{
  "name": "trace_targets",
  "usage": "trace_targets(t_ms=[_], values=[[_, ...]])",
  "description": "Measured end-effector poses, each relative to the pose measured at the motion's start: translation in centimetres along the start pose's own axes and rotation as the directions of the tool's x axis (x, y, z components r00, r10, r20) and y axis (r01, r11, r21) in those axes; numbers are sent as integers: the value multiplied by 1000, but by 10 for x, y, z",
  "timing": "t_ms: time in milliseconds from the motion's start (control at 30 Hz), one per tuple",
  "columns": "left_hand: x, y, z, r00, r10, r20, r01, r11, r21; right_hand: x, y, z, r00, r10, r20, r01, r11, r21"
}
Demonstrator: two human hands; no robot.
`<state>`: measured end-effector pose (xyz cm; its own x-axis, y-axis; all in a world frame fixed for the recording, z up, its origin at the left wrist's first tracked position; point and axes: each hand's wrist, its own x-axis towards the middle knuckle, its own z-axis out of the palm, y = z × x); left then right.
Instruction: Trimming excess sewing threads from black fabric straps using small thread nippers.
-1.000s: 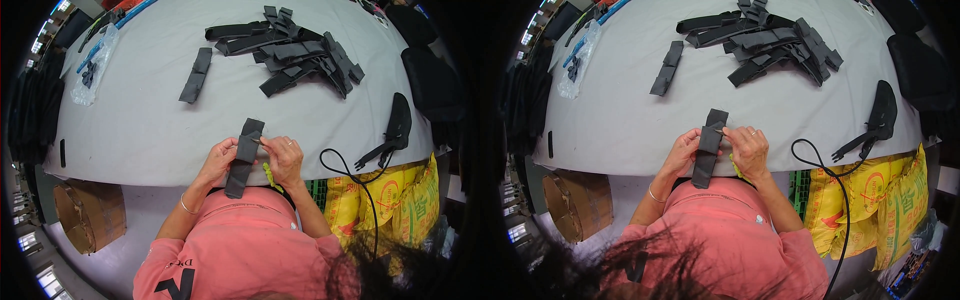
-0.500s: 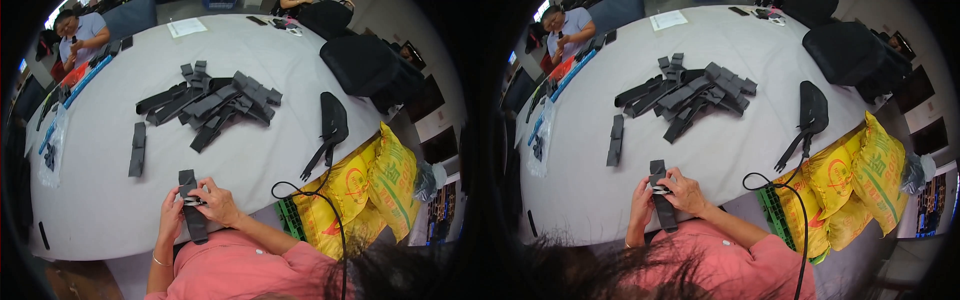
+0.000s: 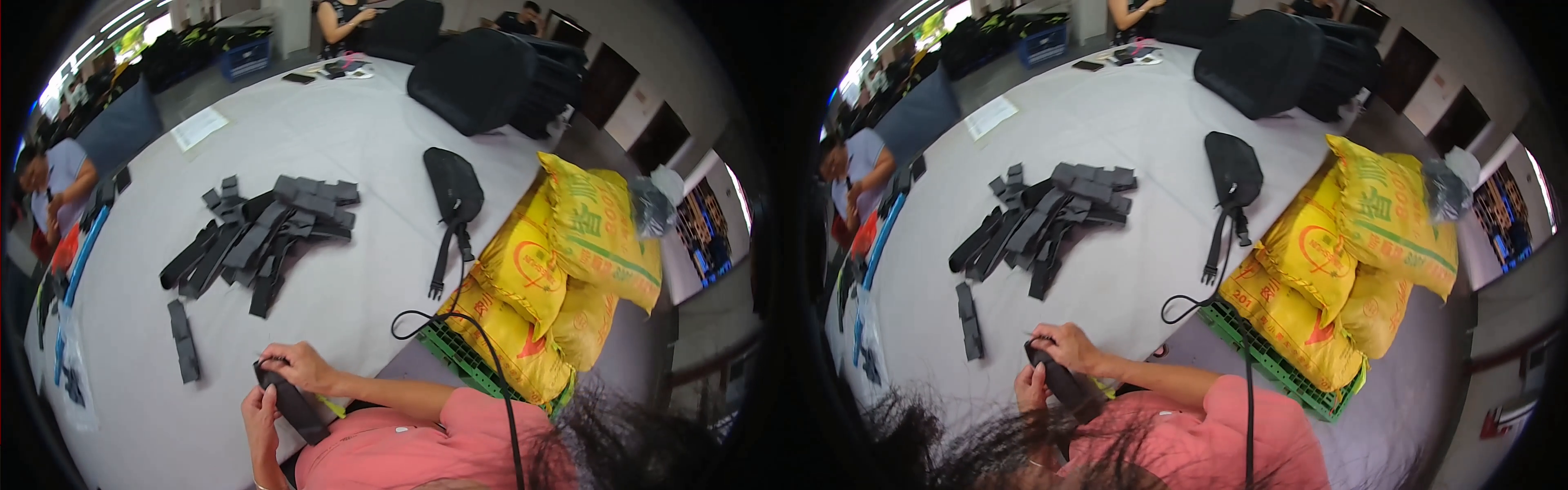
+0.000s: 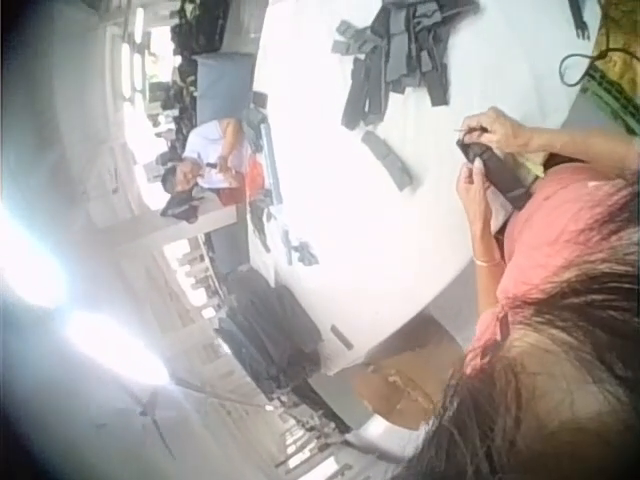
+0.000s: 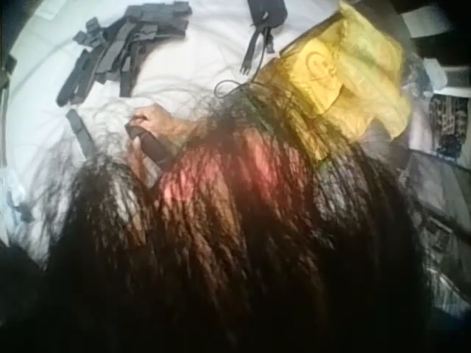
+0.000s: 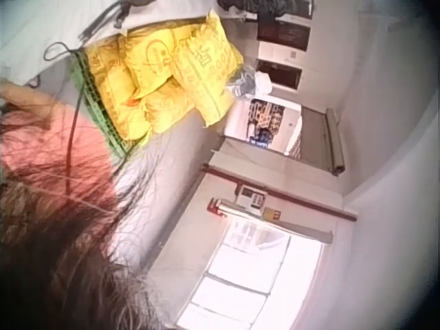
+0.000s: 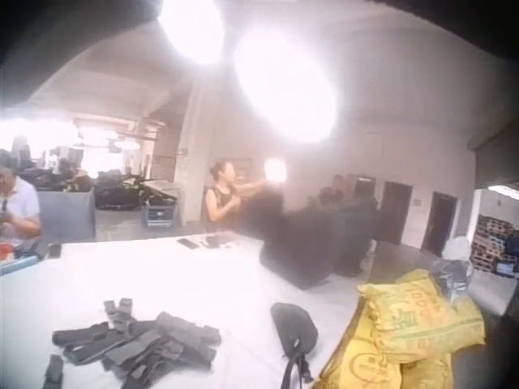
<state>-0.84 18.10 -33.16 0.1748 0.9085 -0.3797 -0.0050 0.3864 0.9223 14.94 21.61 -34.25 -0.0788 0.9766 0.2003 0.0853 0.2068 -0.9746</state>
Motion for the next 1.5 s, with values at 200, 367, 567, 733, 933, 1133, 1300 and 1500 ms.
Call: trace_targets(t_ms=[200, 367, 567, 733, 933, 1133, 1300, 1500], values=[[1, 8, -5, 999, 28, 27, -29, 998, 53, 2, 2, 3, 998, 27, 48, -30, 997, 67], [2, 8, -2, 996, 79, -49, -75, 994, 84, 2, 2, 1, 997, 62, 40, -66, 994, 90], [12, 0, -19, 982, 146, -122, -159, 981, -109, -1, 1, 4, 997, 55, 54, -66, 976, 207], [11, 5, -23, 967, 110, -230, -167, 956, -242, -10, -6, 5, 997, 19, 71, -30, 988, 153], [-8, 12, -12, 920, -44, -388, -98, 936, -338, -21, -10, 15, 952, 103, 289, -160, 971, 180], [10, -18, -36, 998, 20, -60, -45, 899, -435, -23, -11, 0, 947, 279, 159, -315, 904, 290], [6, -4, -19, 974, -72, -215, -29, 900, -434, -15, -8, -7, 937, 306, 169, -341, 905, 254], [0, 0, -19, 976, -73, -206, -26, 898, -438, -18, -9, -6, 913, 355, 200, -393, 898, 197]])
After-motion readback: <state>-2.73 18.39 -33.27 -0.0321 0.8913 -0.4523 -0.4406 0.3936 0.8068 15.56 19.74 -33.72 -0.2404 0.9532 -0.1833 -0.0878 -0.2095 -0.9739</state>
